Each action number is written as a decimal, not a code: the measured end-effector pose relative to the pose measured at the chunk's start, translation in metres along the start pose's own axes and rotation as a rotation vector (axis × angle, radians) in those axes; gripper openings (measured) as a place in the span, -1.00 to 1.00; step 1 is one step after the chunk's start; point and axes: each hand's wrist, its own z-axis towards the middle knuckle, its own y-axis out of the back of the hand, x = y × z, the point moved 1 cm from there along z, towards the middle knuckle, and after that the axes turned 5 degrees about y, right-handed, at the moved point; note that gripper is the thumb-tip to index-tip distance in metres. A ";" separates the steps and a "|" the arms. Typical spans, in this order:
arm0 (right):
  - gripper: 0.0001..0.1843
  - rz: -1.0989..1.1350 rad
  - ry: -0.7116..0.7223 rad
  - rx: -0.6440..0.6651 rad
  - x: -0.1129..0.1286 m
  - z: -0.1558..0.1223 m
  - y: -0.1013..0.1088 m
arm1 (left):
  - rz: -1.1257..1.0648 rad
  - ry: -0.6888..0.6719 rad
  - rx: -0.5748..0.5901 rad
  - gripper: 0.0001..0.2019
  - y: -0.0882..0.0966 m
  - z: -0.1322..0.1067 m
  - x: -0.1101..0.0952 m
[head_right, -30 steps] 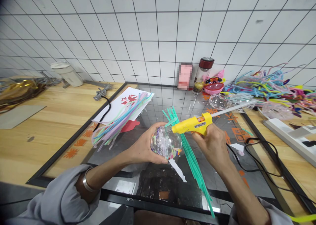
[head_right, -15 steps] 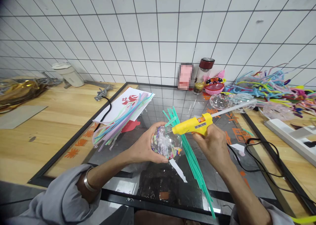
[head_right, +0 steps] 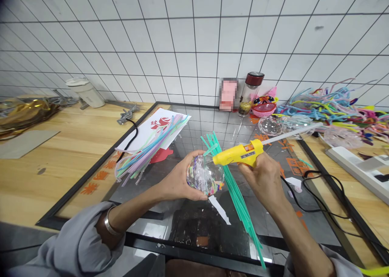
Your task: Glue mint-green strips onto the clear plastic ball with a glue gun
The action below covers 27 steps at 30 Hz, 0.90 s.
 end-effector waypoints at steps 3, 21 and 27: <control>-0.67 0.020 0.024 -0.001 0.001 0.000 0.000 | 0.020 -0.016 -0.004 0.05 0.000 0.000 -0.001; -0.73 0.015 0.085 -0.035 -0.002 0.000 0.001 | -0.032 -0.020 0.018 0.04 0.000 0.001 0.004; -0.72 -0.035 0.129 -0.055 -0.004 -0.001 0.000 | 0.064 -0.059 -0.029 0.02 0.001 0.001 0.002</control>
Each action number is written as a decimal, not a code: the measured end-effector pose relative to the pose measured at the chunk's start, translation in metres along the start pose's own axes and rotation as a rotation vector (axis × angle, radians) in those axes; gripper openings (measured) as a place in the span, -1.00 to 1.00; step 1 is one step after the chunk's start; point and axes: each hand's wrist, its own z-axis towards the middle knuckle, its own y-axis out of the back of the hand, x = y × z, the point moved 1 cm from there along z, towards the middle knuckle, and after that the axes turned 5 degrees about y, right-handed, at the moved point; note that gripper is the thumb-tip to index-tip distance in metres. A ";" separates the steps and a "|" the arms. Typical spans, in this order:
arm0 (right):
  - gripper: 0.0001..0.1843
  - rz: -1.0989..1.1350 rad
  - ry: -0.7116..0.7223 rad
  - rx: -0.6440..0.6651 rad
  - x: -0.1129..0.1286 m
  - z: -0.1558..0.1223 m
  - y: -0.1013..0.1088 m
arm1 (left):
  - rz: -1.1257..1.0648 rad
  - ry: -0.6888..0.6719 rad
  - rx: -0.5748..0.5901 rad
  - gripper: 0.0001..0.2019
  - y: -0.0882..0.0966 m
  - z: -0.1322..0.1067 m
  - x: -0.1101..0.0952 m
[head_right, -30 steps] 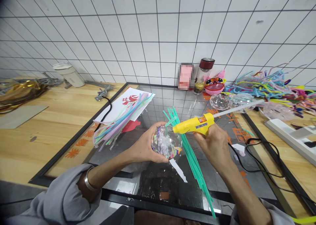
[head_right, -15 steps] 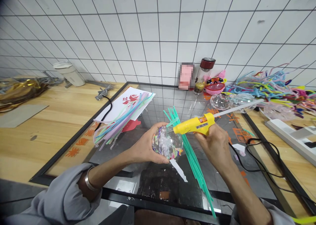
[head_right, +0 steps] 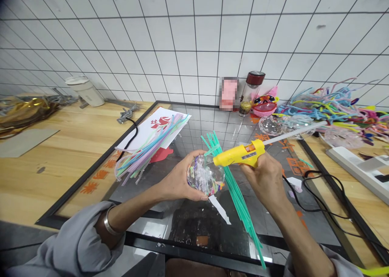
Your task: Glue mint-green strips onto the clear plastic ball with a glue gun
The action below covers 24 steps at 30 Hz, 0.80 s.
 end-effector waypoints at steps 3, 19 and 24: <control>-0.68 -0.037 -0.007 -0.012 -0.002 -0.002 -0.002 | 0.085 -0.011 -0.006 0.03 0.000 0.000 -0.003; -0.73 -0.009 -0.070 0.002 0.001 0.000 -0.002 | 0.045 -0.017 0.002 0.03 0.001 0.001 -0.001; -0.68 0.011 -0.094 0.048 0.004 0.000 -0.003 | 0.054 -0.011 0.000 0.04 0.001 0.000 -0.001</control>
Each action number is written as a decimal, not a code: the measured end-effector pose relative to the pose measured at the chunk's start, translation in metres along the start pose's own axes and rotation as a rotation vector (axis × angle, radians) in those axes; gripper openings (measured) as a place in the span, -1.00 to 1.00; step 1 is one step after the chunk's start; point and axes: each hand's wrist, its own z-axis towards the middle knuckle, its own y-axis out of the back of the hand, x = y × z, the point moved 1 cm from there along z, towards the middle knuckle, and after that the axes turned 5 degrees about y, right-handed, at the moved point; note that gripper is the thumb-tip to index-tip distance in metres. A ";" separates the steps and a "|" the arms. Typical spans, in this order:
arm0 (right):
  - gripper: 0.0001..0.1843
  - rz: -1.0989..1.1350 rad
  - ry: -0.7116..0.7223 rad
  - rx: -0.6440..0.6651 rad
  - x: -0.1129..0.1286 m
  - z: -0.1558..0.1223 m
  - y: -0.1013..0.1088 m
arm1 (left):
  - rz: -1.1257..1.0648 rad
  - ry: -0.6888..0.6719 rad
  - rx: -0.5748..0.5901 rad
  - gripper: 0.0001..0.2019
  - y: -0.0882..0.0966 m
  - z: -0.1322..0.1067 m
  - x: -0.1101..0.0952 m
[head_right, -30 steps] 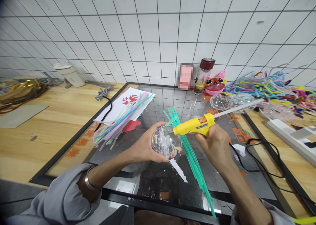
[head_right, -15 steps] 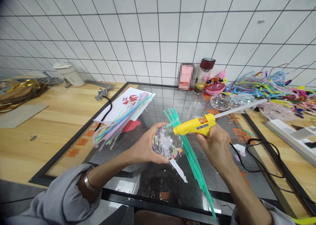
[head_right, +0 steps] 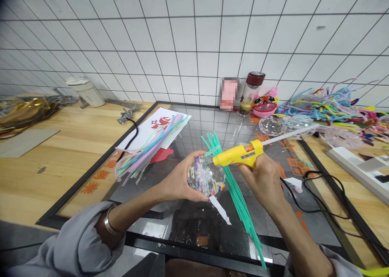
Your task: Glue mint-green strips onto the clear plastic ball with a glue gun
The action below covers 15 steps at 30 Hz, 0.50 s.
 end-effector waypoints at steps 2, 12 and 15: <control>-0.68 -0.006 0.004 -0.004 0.000 0.000 0.000 | 0.008 0.004 0.002 0.05 0.000 0.000 0.000; -0.68 0.005 0.077 -0.027 0.000 0.001 0.002 | -0.071 0.025 0.021 0.02 -0.001 -0.001 0.000; -0.66 -0.007 0.080 -0.027 -0.001 0.000 0.002 | -0.079 0.022 0.022 0.01 -0.002 -0.001 -0.001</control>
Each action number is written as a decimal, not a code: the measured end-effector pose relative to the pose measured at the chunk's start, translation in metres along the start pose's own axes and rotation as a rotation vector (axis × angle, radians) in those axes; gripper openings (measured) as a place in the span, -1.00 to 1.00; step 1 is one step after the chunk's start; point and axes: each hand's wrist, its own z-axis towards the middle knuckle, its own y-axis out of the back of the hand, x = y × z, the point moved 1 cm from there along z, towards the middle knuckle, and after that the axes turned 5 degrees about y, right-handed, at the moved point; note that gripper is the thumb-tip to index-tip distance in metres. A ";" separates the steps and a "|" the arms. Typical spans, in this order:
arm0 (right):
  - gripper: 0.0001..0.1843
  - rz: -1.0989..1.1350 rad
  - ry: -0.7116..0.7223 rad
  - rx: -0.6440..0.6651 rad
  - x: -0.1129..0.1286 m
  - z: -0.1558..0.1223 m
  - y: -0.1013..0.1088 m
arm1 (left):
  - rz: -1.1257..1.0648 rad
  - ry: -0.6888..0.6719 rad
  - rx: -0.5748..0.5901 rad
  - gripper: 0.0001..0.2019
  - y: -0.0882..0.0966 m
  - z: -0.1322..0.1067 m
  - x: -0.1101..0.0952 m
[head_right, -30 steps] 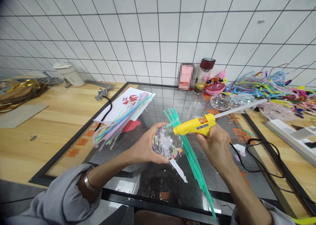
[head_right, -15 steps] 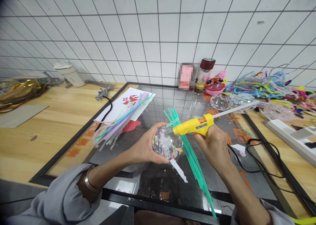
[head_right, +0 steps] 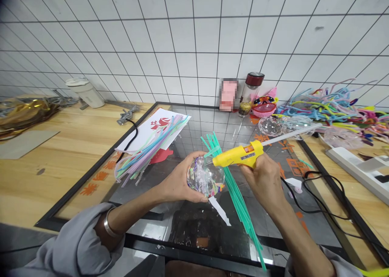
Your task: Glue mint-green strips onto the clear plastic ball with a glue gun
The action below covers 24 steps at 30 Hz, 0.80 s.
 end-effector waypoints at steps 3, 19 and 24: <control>-0.63 -0.036 -0.035 -0.015 -0.003 -0.002 0.000 | -0.006 0.008 -0.003 0.00 0.000 0.000 0.000; -0.65 -0.051 -0.030 -0.009 -0.003 -0.002 0.000 | 0.056 0.010 -0.016 0.00 0.000 -0.001 -0.004; -0.64 -0.065 -0.034 0.000 -0.003 -0.002 0.000 | 0.074 0.001 -0.015 0.00 0.000 0.000 -0.003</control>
